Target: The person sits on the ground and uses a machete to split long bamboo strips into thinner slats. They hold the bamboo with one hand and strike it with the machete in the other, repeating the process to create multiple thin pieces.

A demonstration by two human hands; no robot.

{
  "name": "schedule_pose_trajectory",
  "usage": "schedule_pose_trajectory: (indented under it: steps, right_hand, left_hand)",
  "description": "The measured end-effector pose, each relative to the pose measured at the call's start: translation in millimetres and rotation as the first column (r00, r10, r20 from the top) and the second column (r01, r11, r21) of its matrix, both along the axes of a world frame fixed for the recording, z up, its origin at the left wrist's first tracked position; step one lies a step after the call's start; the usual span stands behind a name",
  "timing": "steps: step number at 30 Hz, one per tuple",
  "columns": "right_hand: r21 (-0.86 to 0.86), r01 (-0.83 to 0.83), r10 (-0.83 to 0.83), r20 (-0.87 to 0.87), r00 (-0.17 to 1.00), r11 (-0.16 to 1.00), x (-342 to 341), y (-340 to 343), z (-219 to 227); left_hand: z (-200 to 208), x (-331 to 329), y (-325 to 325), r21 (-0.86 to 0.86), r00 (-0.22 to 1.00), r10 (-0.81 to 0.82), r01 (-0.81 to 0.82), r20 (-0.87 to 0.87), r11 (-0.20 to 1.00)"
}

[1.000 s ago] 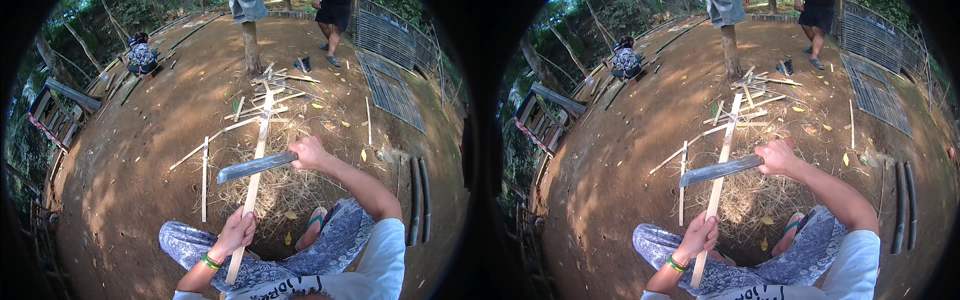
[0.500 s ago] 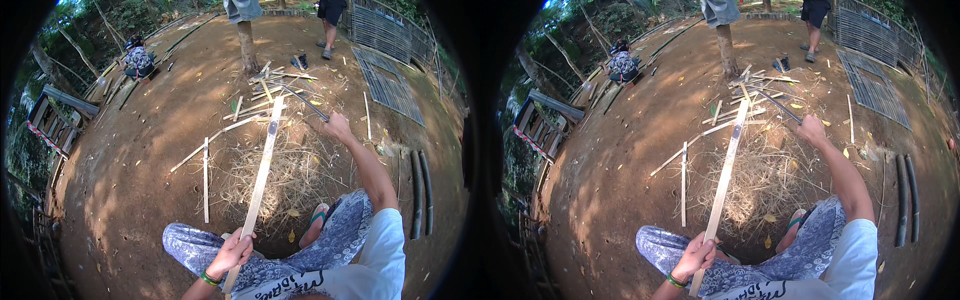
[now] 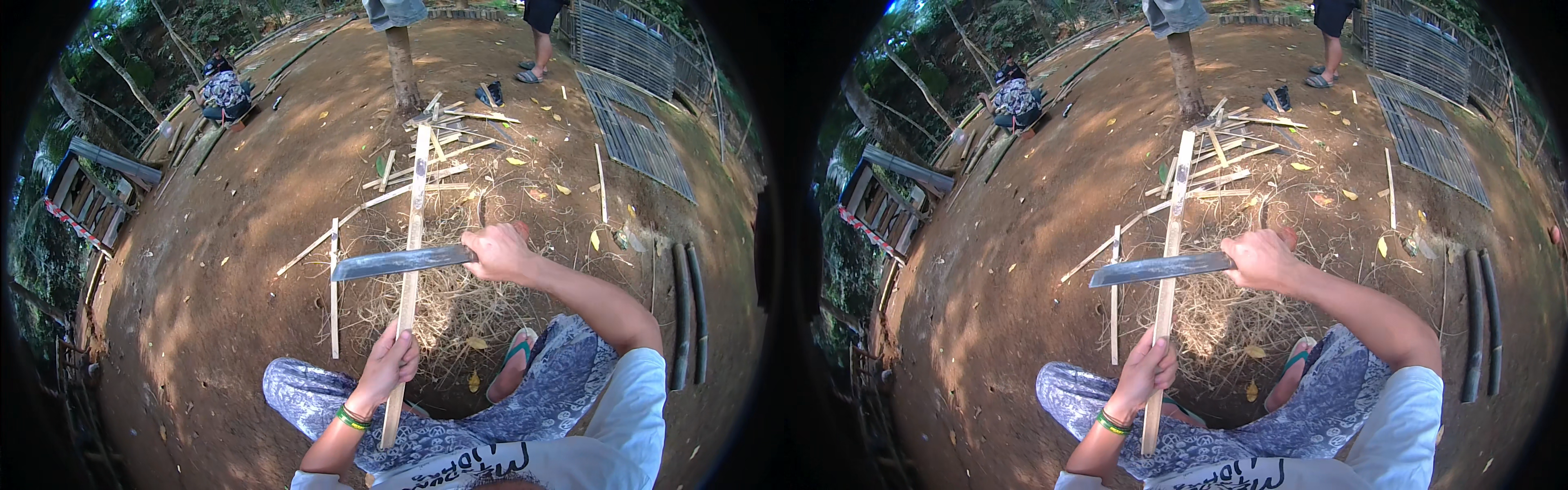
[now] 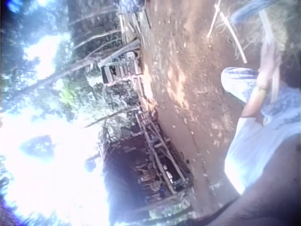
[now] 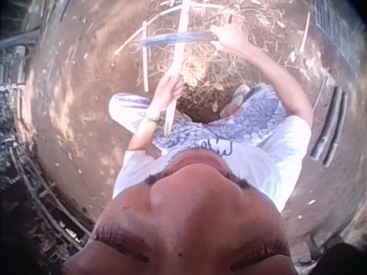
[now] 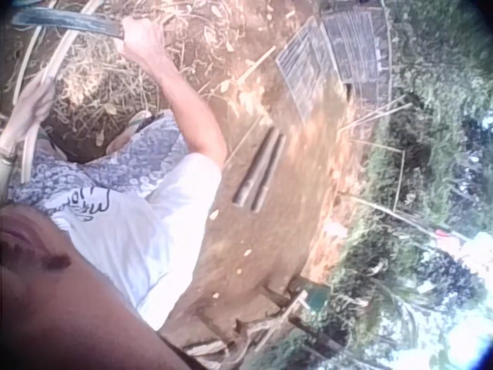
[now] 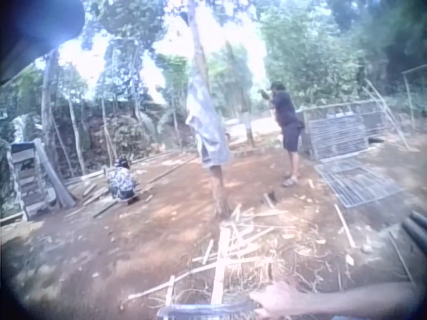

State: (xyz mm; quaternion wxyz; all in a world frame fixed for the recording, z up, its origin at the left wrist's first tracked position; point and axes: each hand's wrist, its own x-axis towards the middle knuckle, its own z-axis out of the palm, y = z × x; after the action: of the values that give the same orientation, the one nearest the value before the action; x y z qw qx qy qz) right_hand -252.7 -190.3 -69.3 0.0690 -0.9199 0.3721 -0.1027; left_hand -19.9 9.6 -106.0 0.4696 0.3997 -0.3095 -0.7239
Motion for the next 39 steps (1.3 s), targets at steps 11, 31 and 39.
schedule_pose_trajectory:
  steps: [11,31,39]
  right_hand:
    - [0.067,0.287,-0.293,0.113,0.949,0.956,-24.5,-37.2,5.2]
    - [0.057,0.395,-0.399,0.070,0.914,0.917,-43.6,-70.8,-1.8]
    - [0.144,0.699,-0.702,0.315,0.639,0.701,-108.0,-92.3,-22.8]
  left_hand:
    - [8.2,-19.1,29.6,-0.028,0.980,-0.024,0.031,0.197,0.999]
    - [16.2,-10.8,49.2,0.008,0.951,-0.082,0.083,0.298,0.997]
    - [11.3,1.4,52.3,-0.051,0.983,-0.025,0.035,0.179,0.998]
